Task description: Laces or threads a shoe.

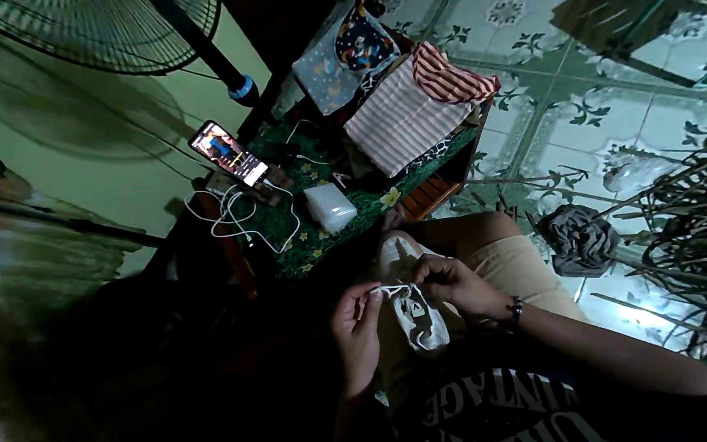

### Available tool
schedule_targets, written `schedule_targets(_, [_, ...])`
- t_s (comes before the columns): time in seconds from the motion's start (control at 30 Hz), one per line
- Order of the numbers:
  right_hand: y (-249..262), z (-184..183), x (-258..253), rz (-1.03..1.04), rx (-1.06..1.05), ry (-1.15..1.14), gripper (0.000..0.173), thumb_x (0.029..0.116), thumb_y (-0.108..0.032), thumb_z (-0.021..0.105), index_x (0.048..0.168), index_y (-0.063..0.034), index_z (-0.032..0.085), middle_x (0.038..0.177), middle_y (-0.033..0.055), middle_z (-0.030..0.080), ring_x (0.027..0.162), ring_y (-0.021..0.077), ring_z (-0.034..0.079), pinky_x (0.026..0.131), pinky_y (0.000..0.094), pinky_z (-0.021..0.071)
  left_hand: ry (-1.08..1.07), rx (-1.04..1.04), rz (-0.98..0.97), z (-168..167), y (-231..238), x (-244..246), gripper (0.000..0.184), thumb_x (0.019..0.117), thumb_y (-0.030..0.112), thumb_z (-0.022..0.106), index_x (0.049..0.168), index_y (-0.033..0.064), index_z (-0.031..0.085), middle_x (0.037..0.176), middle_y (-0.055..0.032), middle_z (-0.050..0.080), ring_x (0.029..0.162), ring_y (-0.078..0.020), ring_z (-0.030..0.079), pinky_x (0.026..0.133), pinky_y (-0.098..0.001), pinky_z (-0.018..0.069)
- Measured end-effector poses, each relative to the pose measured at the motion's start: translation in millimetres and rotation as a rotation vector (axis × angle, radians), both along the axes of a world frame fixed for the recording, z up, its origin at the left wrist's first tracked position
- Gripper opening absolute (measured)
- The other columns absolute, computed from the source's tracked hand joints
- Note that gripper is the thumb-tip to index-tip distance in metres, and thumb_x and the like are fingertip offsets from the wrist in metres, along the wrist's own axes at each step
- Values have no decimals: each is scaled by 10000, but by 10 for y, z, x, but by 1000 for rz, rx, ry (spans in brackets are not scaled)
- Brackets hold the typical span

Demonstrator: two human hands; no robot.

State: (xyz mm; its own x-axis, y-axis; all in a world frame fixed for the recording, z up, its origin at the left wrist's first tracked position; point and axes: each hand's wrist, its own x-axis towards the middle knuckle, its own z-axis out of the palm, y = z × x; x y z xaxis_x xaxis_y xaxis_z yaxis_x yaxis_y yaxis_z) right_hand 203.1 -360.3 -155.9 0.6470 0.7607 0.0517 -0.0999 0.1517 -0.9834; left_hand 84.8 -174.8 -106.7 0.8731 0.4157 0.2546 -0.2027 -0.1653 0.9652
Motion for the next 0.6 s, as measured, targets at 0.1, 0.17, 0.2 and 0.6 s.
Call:
schedule_targets(0.1, [2, -18, -9, 2, 17, -14, 103, 960, -101, 642, 987, -11, 685, 1039, 39, 625, 881, 53, 610, 762, 214, 546, -13, -10, -35, 26, -32, -11, 142, 1004, 117, 604, 1073, 49, 708, 1028, -45, 725, 914, -135, 682, 835, -309, 576])
schedule_targets(0.17, [14, -35, -17, -6, 24, -49, 108, 952, -101, 650, 988, -4, 681, 1037, 46, 620, 887, 54, 610, 767, 211, 546, -32, -23, -51, 28, -40, -9, 147, 1010, 132, 601, 1073, 52, 708, 1032, -58, 728, 921, -152, 687, 839, -319, 580])
schedule_targets(0.2, [20, -35, -25, -7, 24, -73, 119, 942, -102, 663, 1003, -1, 677, 1040, 48, 616, 888, 51, 606, 768, 206, 541, -45, -31, -60, 30, -41, -5, 151, 1015, 138, 599, 1077, 52, 706, 1027, -64, 729, 918, -158, 689, 835, -323, 582])
schedule_targets(0.6, [2, 131, -52, -48, 89, -222, 190, 976, -182, 704, 1027, -12, 770, 1000, 46, 717, 916, 59, 651, 824, 220, 555, -86, -53, -175, 54, -108, 13, 183, 1027, 195, 606, 1092, 63, 715, 1056, -58, 725, 962, -155, 692, 872, -333, 586])
